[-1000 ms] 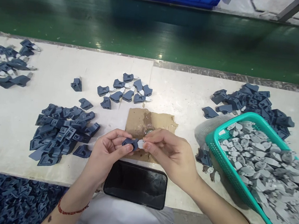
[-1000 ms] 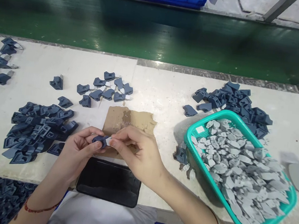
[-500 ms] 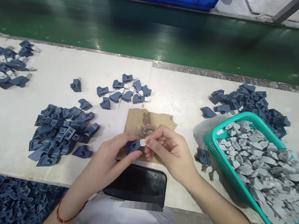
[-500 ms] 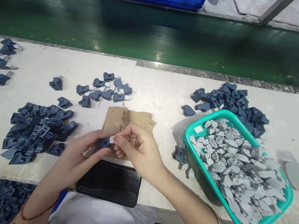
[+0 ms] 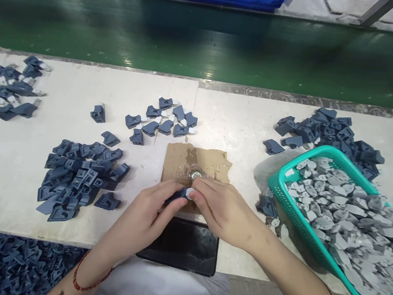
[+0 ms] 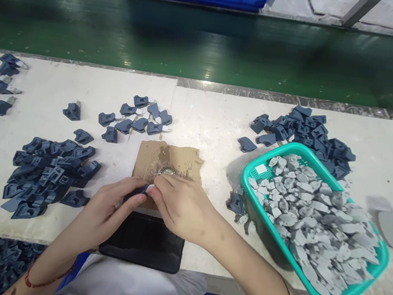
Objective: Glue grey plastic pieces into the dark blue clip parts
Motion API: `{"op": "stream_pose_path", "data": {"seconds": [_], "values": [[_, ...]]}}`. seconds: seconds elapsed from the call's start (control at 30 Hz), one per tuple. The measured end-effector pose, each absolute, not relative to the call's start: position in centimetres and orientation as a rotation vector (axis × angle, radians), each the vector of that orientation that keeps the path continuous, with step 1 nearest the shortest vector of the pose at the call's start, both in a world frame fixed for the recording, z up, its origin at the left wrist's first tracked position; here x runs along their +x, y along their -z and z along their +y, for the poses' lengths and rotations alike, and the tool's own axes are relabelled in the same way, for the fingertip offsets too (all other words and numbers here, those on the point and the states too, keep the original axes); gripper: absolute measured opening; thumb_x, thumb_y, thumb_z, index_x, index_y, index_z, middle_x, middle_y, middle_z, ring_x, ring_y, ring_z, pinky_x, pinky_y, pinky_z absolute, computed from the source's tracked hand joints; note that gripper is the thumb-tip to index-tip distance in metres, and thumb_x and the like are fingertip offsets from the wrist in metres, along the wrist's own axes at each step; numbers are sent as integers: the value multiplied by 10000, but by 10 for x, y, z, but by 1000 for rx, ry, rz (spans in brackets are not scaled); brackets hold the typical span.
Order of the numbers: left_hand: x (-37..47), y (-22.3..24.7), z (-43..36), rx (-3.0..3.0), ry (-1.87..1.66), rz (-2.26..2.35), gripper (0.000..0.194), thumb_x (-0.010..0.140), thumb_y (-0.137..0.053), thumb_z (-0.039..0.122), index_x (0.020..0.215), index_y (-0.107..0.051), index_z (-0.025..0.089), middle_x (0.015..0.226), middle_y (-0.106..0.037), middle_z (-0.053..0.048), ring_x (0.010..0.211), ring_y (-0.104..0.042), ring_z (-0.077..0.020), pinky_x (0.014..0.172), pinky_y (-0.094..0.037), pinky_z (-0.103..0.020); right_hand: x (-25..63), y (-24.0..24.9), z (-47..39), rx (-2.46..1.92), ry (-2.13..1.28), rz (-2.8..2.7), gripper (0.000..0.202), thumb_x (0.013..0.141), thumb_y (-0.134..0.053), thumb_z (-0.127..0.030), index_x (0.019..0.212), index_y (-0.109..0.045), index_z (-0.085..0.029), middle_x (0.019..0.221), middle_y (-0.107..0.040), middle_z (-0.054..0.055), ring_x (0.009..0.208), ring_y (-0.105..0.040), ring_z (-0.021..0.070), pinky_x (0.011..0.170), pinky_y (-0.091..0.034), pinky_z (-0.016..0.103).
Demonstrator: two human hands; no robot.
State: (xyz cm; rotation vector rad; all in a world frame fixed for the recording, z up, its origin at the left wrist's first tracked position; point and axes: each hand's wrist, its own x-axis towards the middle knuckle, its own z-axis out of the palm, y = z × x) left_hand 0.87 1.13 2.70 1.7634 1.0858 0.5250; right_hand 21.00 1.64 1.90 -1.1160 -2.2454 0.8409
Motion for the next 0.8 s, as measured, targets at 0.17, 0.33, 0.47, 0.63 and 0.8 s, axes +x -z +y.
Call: {"op": "stream_pose_path", "data": {"seconds": [0.17,0.33,0.47,0.63,0.8], "values": [[8,-28,12,1775,-513,1060,198,1063,-458,286,1022,-631,198,951,-704,-24,848,-653,-162,743,-454,-227,211,-20,18,-1118,-921,-2224,316,1097,-326,-254,789,-394,-228,700,-467,-20,612,-460,135,588,-359,271],[10,-28,11,1637,-557,1049,211,1057,-469,318,1044,-647,206,954,-706,-29,870,-651,-180,762,-468,-241,210,-22,17,-1078,-852,-2184,335,1097,-340,-273,770,-397,-228,685,-461,-21,601,-441,130,571,-342,273],[8,-32,10,1437,-516,961,290,1063,-441,382,974,-663,218,859,-678,-15,804,-630,-172,730,-481,-233,211,-24,15,-1012,-952,-2028,388,1094,-356,-280,717,-431,-221,638,-487,-22,575,-444,116,568,-352,266],[6,-39,6,1590,-484,1049,283,994,-605,340,1263,-645,263,1114,-725,-46,873,-648,-202,771,-490,-251,213,-29,13,-1058,-1141,-1850,472,1090,-369,-337,636,-412,-217,561,-451,-36,505,-404,97,519,-333,257],[7,-39,2,1689,-451,1060,224,1048,-495,315,1180,-659,237,903,-706,-16,794,-640,-180,713,-456,-233,216,-29,15,-1110,-1030,-1969,441,1083,-412,-353,665,-428,-211,594,-435,-40,545,-426,102,546,-328,248]]}}
